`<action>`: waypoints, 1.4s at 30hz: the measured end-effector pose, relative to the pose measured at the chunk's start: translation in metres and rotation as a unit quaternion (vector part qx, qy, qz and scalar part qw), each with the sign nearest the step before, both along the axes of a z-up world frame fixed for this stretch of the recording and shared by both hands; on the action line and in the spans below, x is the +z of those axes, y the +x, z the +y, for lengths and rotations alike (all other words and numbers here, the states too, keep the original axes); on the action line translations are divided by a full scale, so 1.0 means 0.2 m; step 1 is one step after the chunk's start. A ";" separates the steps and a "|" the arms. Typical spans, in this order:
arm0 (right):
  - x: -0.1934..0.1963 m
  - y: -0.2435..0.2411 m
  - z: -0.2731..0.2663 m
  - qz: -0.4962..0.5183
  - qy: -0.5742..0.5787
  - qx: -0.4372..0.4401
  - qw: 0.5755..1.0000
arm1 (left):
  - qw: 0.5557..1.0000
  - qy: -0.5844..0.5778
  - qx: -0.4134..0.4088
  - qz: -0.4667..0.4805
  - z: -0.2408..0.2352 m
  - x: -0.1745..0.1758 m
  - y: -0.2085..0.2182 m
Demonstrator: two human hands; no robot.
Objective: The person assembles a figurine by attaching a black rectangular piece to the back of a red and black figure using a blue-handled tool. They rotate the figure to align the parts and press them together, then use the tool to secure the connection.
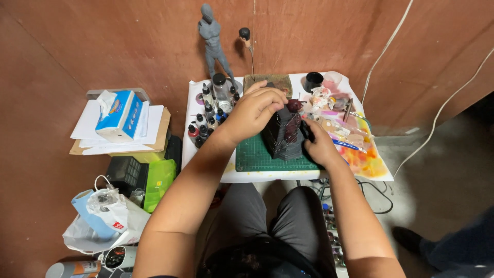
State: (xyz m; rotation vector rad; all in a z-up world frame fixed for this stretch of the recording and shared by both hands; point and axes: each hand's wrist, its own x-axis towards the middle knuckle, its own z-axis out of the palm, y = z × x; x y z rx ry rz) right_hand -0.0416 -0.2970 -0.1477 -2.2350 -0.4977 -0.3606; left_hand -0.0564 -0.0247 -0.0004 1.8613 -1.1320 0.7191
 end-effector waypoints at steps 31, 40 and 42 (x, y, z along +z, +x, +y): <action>0.16 -0.17 0.26 0.104 0.362 -0.151 0.914 | 0.944 -0.041 0.237 -0.226 -0.33 -0.06 -0.01; 0.32 -0.11 0.16 0.218 0.319 -0.058 0.921 | 0.959 0.113 0.206 -0.159 -0.28 0.04 -0.01; 0.33 -0.10 0.17 0.225 0.238 -0.052 0.943 | 0.971 0.126 0.176 -0.105 -0.26 0.04 0.00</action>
